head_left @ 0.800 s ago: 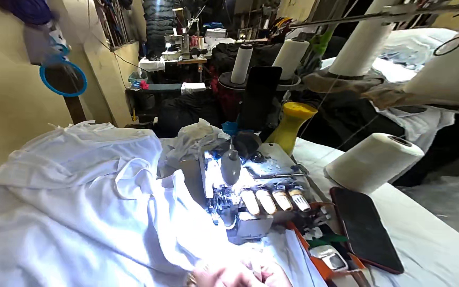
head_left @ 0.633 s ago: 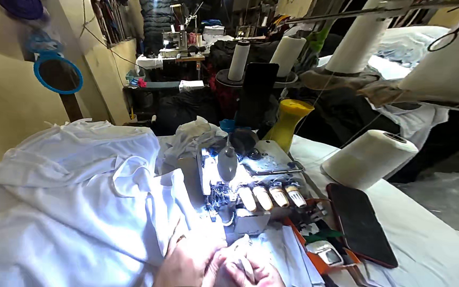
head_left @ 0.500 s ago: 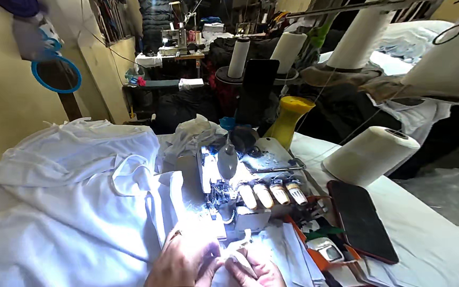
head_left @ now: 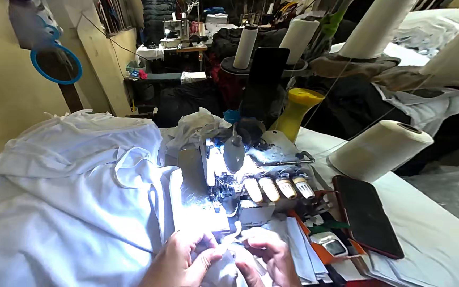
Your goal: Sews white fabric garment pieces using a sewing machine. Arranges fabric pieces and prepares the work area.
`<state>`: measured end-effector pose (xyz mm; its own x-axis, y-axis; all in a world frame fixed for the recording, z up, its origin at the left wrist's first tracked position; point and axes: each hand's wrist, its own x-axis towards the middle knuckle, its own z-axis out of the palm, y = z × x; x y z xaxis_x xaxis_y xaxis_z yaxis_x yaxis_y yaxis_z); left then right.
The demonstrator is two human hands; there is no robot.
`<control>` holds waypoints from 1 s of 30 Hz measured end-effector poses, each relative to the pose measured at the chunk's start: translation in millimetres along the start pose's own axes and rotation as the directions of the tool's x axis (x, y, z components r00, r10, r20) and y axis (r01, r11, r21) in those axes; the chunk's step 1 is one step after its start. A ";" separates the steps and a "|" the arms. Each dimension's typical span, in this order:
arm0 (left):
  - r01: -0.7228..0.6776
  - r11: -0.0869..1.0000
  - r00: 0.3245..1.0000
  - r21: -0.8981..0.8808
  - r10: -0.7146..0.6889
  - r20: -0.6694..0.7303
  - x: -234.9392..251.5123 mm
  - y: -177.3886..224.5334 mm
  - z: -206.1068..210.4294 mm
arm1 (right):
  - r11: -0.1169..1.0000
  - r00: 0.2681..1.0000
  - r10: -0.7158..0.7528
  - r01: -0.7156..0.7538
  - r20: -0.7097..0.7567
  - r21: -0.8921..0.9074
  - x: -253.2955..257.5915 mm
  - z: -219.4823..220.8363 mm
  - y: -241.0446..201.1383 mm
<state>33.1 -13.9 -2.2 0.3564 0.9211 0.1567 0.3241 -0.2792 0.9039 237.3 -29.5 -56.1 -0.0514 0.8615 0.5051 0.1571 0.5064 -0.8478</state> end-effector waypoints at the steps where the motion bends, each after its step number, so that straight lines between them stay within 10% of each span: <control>1: 0.000 1.000 1.000 -0.021 0.000 0.004 -0.6 0.8 0.5 | 0.987 0.996 -0.089 0.090 0.013 -0.133 3.9 -4.6 0.1; 12: -0.077 0.992 0.988 0.096 0.089 -0.125 -9.6 2.3 9.7 | 0.894 0.936 -0.138 0.258 0.324 -0.366 21.7 -22.3 -10.8; 26: -0.072 0.913 0.986 0.401 0.126 -0.111 -10.3 6.2 20.9 | 0.876 0.962 -0.153 0.238 0.226 -0.419 25.4 -14.5 -19.9; 30: -0.196 0.791 0.938 0.579 0.324 -0.126 7.9 -10.3 16.4 | 0.922 0.979 -0.039 0.113 0.200 -0.371 34.6 -12.5 -17.3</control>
<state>47.0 -8.2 -16.8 0.3290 0.8074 0.4897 0.6944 -0.5583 0.4540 245.1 -9.0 -22.0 -0.2536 0.8306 0.4957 0.5048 0.5508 -0.6647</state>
